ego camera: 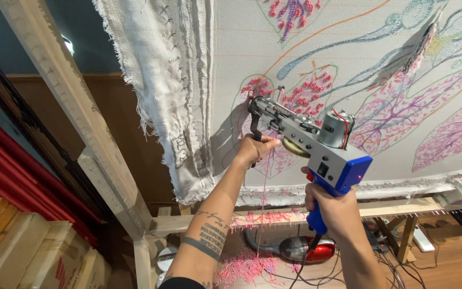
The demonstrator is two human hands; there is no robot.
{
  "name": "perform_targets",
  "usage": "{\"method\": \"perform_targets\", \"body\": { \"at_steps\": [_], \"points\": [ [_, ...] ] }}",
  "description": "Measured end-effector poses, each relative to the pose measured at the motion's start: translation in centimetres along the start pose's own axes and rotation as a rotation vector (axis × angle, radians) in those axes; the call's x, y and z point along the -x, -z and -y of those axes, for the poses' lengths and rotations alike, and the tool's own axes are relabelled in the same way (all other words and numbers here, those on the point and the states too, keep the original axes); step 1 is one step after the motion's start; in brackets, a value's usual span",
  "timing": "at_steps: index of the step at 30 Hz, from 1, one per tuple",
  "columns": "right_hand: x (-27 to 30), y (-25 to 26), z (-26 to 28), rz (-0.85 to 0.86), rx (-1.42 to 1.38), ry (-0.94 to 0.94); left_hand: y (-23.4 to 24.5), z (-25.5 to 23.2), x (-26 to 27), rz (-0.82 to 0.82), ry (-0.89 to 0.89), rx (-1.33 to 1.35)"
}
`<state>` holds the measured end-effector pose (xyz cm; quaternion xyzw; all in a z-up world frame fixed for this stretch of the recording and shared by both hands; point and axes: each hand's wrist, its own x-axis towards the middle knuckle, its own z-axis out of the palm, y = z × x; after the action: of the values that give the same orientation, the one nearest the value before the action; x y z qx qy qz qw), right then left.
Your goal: Using a tufting gun to insert yarn into a rug canvas mounted on a vertical frame.
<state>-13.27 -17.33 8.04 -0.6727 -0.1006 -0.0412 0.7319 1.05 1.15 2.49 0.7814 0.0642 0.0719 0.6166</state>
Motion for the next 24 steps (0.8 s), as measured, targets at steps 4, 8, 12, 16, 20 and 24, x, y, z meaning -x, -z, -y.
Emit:
{"method": "perform_targets", "body": {
  "at_steps": [4,8,12,16,20,24],
  "points": [
    [-0.5,0.3,-1.3,-0.012,-0.036,-0.052,0.1,0.3,-0.5,0.009,0.003,0.015],
    [-0.8,0.6,-2.0,0.026,-0.135,-0.02,0.1,0.8,-1.0,0.005,-0.04,0.011],
    [-0.9,0.6,-1.9,0.057,-0.186,-0.01,0.8,0.4,-0.7,0.025,-0.074,0.031],
    [-1.0,0.5,-1.1,0.067,-0.154,0.009,0.9,0.0,-1.0,0.054,-0.015,0.027],
    [-1.2,0.0,-0.6,0.033,-0.164,0.07,0.3,1.6,-2.9,0.017,-0.058,0.15],
    [-1.5,0.6,-0.1,-0.001,-0.104,0.114,-0.7,2.4,-3.9,0.006,-0.089,0.229]
  ]
}}
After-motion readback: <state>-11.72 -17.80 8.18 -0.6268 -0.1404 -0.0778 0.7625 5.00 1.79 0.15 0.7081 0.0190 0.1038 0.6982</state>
